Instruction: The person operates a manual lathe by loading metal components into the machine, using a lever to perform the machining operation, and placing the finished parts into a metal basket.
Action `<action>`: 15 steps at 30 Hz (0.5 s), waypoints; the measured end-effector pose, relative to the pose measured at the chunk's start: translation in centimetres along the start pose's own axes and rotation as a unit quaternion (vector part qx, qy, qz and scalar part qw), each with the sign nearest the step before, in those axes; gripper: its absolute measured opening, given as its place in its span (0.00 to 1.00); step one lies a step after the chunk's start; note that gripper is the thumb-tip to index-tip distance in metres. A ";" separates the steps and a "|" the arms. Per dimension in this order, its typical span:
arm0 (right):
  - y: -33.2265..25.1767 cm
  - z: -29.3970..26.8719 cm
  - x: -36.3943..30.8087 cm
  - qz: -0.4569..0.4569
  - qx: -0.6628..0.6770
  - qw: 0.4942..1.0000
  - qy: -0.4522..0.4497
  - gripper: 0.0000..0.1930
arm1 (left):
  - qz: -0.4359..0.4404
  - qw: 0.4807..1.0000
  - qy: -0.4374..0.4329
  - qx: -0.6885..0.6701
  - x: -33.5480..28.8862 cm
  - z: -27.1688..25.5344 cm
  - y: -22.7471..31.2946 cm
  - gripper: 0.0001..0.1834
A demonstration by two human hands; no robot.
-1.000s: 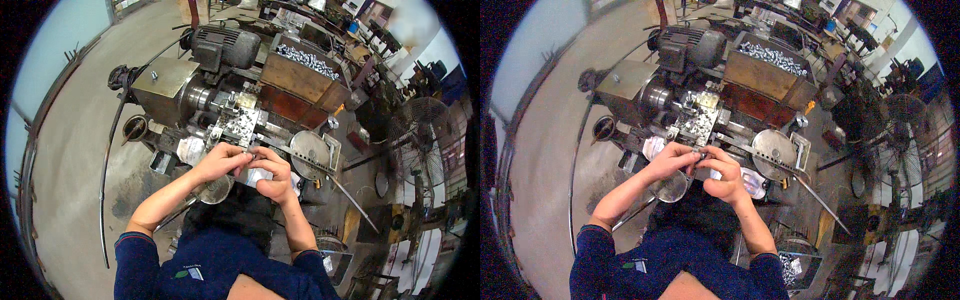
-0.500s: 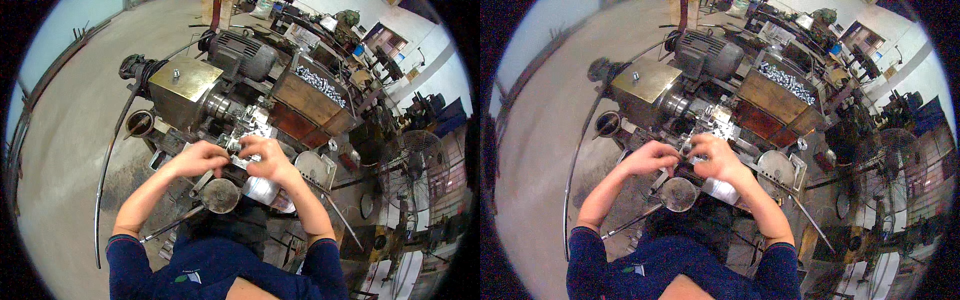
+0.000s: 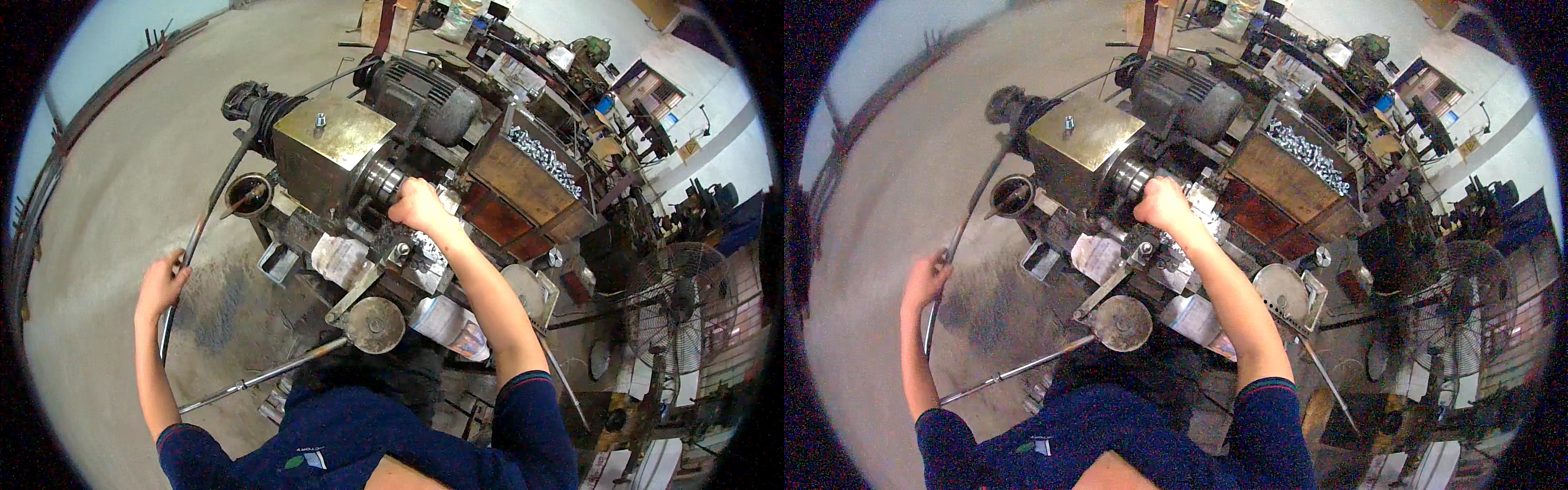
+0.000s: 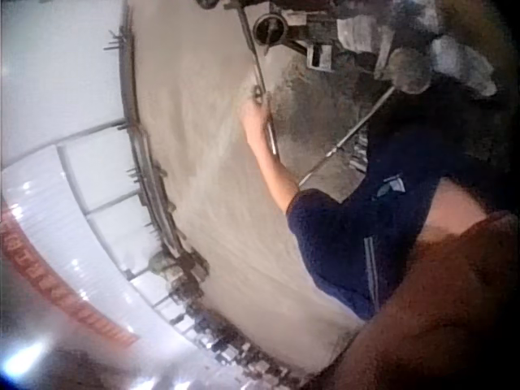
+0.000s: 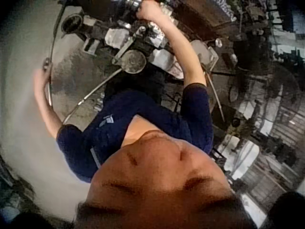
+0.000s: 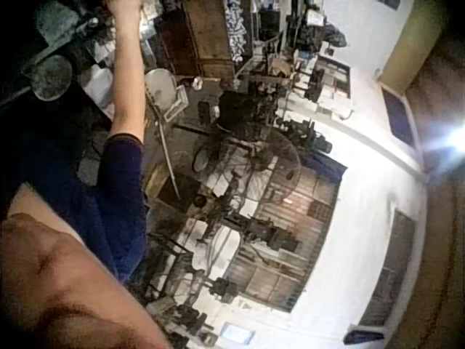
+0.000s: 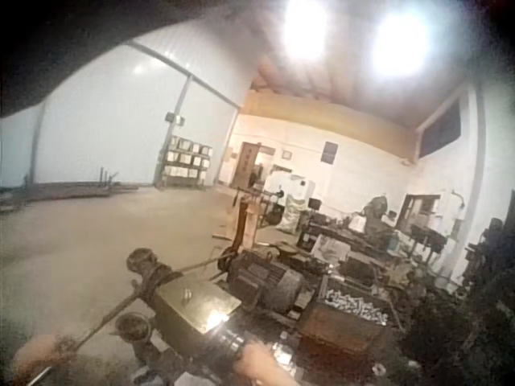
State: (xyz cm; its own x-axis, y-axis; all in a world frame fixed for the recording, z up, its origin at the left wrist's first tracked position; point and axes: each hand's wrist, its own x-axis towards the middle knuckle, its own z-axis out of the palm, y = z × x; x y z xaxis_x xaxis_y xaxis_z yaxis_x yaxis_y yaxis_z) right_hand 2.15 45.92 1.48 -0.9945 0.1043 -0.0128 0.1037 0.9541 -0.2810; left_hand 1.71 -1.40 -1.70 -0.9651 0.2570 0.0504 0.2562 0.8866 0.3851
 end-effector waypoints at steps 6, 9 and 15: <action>-1.3 -1.1 0.6 0.039 0.119 0.991 0.056 0.15 | -0.087 0.995 0.044 0.025 0.6 5.1 -2.2 0.18; -0.7 -0.8 0.8 0.024 0.105 0.989 0.101 0.13 | -0.042 0.985 0.059 0.157 2.8 5.3 -5.1 0.17; -1.7 -1.2 1.2 0.062 0.134 0.987 0.068 0.11 | -0.038 0.939 0.099 0.328 10.6 0.0 -14.6 0.07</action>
State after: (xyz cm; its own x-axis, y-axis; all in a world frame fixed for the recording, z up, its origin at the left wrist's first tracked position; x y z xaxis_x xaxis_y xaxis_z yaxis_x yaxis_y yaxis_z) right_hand 0.77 44.71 3.07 -0.9612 0.2692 0.0607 0.1975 0.8247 -0.5300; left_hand -12.26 -11.68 -6.79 -0.9563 0.1642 0.2419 0.1014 0.9623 -0.2524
